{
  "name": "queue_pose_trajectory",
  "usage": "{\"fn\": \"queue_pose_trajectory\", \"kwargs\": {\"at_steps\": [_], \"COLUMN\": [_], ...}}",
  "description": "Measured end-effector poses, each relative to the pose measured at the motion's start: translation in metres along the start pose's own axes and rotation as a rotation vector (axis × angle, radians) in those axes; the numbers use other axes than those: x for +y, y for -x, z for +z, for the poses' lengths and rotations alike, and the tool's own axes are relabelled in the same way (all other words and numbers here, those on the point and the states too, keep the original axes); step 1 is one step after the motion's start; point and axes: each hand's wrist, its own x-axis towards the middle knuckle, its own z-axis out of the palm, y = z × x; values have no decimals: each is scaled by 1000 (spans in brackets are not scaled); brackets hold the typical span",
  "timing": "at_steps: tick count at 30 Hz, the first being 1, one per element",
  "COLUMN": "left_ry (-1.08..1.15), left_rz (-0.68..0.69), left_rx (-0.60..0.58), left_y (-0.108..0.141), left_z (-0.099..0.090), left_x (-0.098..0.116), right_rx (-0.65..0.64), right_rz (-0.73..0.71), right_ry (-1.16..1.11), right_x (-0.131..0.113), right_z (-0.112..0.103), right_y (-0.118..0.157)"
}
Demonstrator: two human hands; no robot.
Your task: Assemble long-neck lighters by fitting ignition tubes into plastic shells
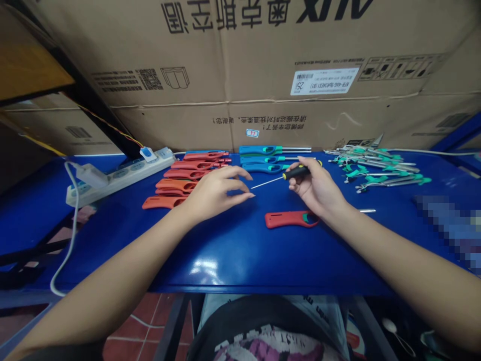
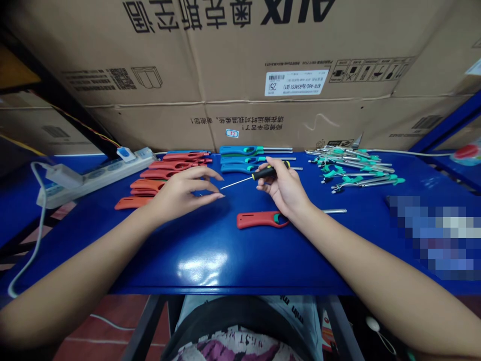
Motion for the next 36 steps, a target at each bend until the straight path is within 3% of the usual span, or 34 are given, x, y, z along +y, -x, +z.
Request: {"fn": "queue_pose_trajectory", "kwargs": {"at_steps": [5, 8, 11, 15, 20, 36], "left_ry": [193, 435, 725, 988, 1137, 1230], "left_rz": [-141, -438, -725, -921, -1013, -1061], "left_rx": [65, 182, 217, 239, 235, 253], "left_y": [-3, -6, -8, -9, -10, -10], "left_z": [4, 12, 19, 26, 27, 29], "left_x": [9, 16, 21, 25, 29, 28], "right_rx": [-13, -3, 13, 0, 2, -11], "right_rz": [-17, -30, -46, -51, -71, -75], "right_ry": [-17, -40, -35, -28, -35, -3], "right_x": [-2, -3, -3, -1, 1, 2], "right_z": [-1, 0, 0, -1, -1, -2], "right_y": [0, 0, -1, 0, 0, 0]}}
